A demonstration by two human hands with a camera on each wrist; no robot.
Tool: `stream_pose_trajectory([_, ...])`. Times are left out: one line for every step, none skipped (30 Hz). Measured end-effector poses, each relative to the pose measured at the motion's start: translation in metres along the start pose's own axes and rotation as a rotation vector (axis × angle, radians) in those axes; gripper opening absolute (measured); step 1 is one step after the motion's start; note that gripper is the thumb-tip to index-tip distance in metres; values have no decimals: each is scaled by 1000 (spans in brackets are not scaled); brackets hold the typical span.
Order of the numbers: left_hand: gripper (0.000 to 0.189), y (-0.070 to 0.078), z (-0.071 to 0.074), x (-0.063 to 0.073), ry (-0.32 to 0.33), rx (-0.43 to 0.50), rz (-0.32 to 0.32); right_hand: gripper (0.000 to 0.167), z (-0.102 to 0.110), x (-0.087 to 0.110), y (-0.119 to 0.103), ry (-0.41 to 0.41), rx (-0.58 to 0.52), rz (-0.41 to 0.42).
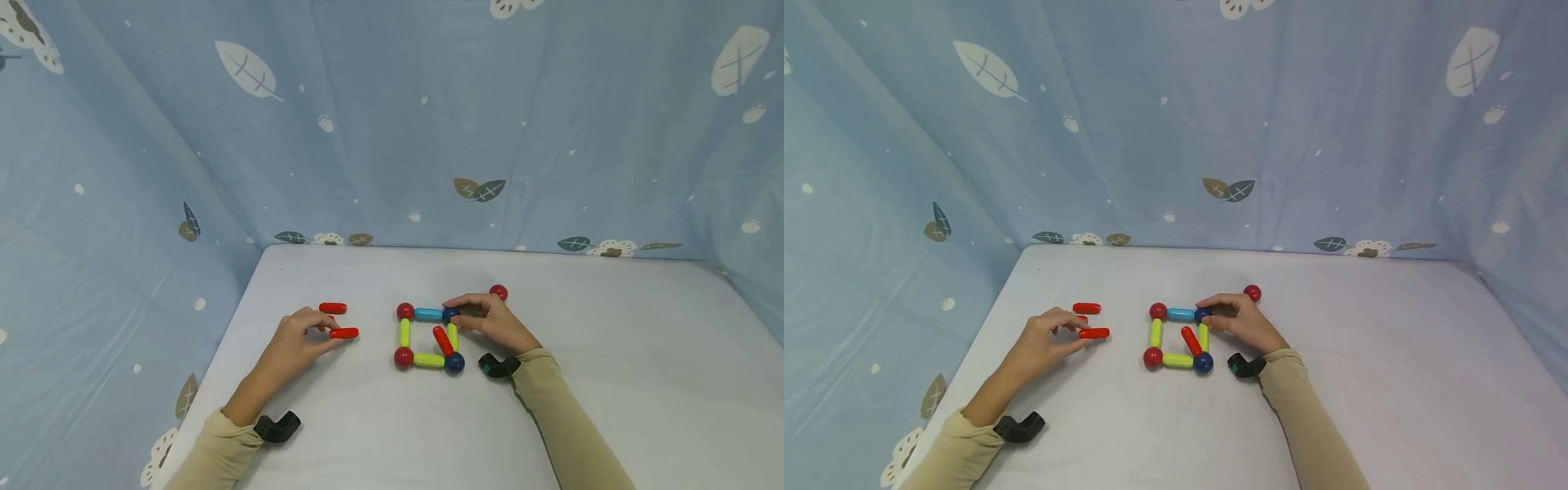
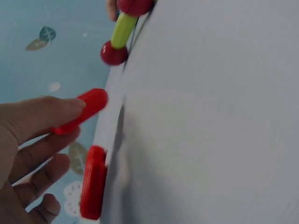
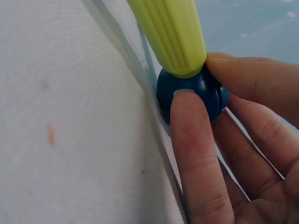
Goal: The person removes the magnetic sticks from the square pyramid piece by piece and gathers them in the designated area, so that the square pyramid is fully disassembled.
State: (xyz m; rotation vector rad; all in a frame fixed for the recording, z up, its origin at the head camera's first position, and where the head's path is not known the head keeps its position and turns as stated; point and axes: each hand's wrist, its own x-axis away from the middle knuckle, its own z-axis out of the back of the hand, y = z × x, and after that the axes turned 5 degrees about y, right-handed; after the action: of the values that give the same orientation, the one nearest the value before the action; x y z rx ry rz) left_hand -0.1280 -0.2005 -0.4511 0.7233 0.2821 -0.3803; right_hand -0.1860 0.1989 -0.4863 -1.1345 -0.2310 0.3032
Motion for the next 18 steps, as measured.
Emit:
stream_pose_trajectory([26,-2,2,0,-3,-12,-2,34,0,0,0,-2,-2,1])
stream_pose_trajectory([26,-5,4,0,-6,-25,-3,34,-1,0,-1,-2,-3,2])
stream_pose_trajectory([26,-7,5,0,-11,-38,-5,34,-1,0,-1,-2,-5,1])
stream_pose_trajectory([26,-8,7,0,-19,-52,0,34,-1,1,-1,-2,-8,0])
stream_pose_trajectory([25,-9,8,-1,-24,-59,0,34,0,1,-1,-2,-12,3])
stream_pose_trajectory([24,-10,9,0,-29,-61,5,34,0,1,-1,0,-14,1])
stream_pose_trajectory([24,-12,10,0,-32,-64,7,34,0,1,-1,-1,-17,2])
stream_pose_trajectory([24,-13,11,0,-37,-68,12,34,0,1,-1,-2,-19,2])
stream_pose_trajectory([23,-14,12,0,-43,-73,18,33,0,2,-1,-3,-21,1])
stream_pose_trajectory([23,-15,12,0,-47,-78,21,33,0,2,-1,-4,-23,2])
stream_pose_trajectory([23,-16,12,0,-50,-84,23,33,0,1,-1,-5,-24,3])
stream_pose_trajectory([23,-17,12,0,-53,-90,28,33,0,1,-1,-5,-21,2])
stream_pose_trajectory([22,-18,12,0,-56,-98,29,33,0,1,-1,-9,-19,7])
stream_pose_trajectory([22,-19,12,-1,-61,-104,31,33,0,1,-1,-7,-20,4])
stream_pose_trajectory([22,-20,12,-1,-67,-111,34,33,0,1,-1,-5,-20,1])
stream_pose_trajectory([22,-21,12,0,-72,-115,35,32,-1,1,-1,-4,-21,-1])
stream_pose_trajectory([22,-22,12,0,-77,-121,36,32,-1,1,-2,-5,-21,-2])
stream_pose_trajectory([22,-23,12,0,-81,-125,38,32,-1,0,-2,-4,-23,-4])
